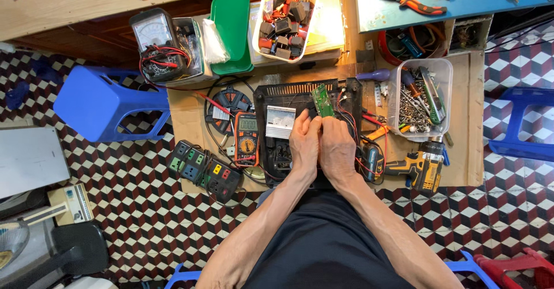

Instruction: The person tests a small black component with a multimeter, then uses a magnifying glass to inspect it. They cut a wire with pliers and use a heat gun to apply heat to a circuit board. The person handles various electronic components and tools throughout the process.

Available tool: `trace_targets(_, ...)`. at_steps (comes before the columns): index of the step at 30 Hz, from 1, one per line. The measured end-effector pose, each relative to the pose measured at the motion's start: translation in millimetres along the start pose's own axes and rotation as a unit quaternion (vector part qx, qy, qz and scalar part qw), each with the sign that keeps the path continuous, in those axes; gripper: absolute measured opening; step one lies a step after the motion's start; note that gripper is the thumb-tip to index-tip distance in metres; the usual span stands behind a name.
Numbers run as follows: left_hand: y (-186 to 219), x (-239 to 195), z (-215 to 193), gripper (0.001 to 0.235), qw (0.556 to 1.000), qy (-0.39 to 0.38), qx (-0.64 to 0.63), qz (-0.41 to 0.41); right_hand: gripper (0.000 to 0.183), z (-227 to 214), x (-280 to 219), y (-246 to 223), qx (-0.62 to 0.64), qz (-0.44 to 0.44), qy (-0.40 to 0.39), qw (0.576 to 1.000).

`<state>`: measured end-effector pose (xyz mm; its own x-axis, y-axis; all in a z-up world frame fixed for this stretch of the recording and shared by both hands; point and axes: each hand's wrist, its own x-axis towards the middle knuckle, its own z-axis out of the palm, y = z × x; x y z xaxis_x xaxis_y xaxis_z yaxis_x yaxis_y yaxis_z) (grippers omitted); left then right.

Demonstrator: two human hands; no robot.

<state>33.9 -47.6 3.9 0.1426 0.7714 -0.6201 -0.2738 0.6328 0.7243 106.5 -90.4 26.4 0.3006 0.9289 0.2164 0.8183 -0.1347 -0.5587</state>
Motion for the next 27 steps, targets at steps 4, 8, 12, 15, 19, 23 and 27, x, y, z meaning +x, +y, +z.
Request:
trace_targets(4, -6.0, 11.8, -8.6, 0.063, 1.000, 0.006, -0.023, 0.000, 0.023, 10.2, -3.5, -2.6, 0.013, 0.007, 0.008, 1.000)
trace_targets(8, -18.7, 34.5, -17.7, 0.063, 0.998, 0.038, -0.038, -0.022, 0.030, 16.3, -9.1, -6.0, 0.023, 0.006, 0.004, 1.000)
trace_targets(12, -27.0, 52.6, -28.7, 0.057, 0.999, 0.029, 0.010, 0.041, 0.042, 19.2, -13.2, -5.0, 0.084, 0.013, 0.014, 0.996)
trace_targets(15, -20.5, 50.8, -39.1, 0.051, 0.994, 0.012, 0.081, 0.066, 0.032, 17.0, -16.1, 4.2, 0.125, 0.002, 0.048, 0.991)
trace_targets(19, 2.4, 42.5, -39.7, 0.048, 0.990, -0.057, 0.091, 0.094, 0.026, 9.3, -9.6, 37.7, 0.123, 0.172, 0.048, 0.976)
trace_targets(23, 23.0, 38.4, -28.4, 0.050, 0.989, -0.103, 0.082, 0.063, 0.043, 3.8, 18.3, 82.8, 0.186, 0.254, -0.023, 0.949)
trace_targets(27, 36.6, 42.7, -18.7, 0.049, 0.988, -0.116, 0.097, 0.038, 0.057, -13.7, 40.7, 113.7, 0.283, 0.288, -0.126, 0.906)
